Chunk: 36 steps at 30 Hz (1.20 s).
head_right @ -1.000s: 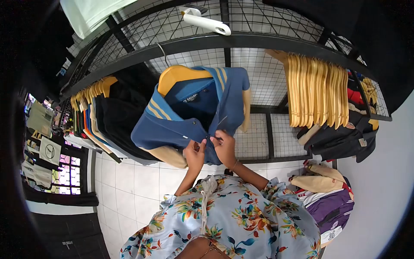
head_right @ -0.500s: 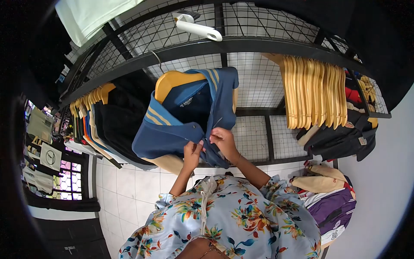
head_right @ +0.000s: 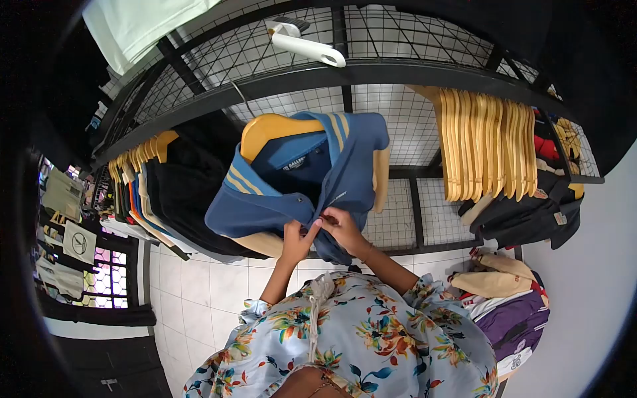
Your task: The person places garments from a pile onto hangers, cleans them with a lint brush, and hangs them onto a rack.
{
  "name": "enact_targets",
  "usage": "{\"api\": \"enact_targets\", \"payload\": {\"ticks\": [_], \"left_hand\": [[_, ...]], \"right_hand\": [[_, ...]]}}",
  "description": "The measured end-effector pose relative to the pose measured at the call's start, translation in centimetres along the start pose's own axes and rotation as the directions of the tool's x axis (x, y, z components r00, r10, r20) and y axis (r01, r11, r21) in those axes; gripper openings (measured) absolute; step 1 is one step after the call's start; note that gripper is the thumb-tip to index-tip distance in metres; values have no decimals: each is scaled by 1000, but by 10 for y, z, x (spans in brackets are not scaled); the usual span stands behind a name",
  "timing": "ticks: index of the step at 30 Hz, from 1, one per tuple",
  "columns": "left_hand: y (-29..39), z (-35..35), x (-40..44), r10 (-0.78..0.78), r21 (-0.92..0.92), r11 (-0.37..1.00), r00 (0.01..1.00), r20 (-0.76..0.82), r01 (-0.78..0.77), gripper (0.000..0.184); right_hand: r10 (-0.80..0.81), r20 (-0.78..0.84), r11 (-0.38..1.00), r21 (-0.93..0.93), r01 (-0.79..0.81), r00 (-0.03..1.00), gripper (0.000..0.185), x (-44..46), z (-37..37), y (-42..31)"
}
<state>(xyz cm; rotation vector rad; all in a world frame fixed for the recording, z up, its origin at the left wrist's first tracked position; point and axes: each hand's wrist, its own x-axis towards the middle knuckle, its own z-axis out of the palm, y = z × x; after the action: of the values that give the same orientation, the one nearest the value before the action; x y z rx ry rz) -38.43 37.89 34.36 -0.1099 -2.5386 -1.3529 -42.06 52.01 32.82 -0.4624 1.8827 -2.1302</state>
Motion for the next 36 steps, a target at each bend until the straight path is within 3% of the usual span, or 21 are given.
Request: {"api": "enact_targets", "payload": {"ticks": [4,9,17,20,25,28,33,36], "left_hand": [[14,-13,3,-74,-199,976,994,86,90,29],[-4,-18,-6,-114,-252,956,981,159,152,28],[-12,-15,-11,-150,-257,952,986,78,166,29],[-8,-18,-11,-230,-412,871,963,138,267,23],[0,-27,-13,-210,-304,922,969,133,241,29],[0,-31,-15,-237,-293,920,965,115,261,27],[0,-31,-16,-247,-377,869,941,230,321,23],[9,-35,-11,-263,-472,791,912,313,390,18]], "right_hand": [[10,39,1000,27,-11,999,16,-1,3,3],[74,144,992,86,-87,987,20,-1,5,-3],[49,23,994,100,-51,999,21,-8,26,-3],[8,-56,999,36,-6,998,21,-13,31,-16],[72,-57,990,122,-65,996,19,-16,33,-18],[161,69,944,282,-174,985,18,-16,32,-12],[235,123,935,243,-259,964,16,-21,25,-13],[250,166,898,330,-292,954,16,-20,26,-19]]}}
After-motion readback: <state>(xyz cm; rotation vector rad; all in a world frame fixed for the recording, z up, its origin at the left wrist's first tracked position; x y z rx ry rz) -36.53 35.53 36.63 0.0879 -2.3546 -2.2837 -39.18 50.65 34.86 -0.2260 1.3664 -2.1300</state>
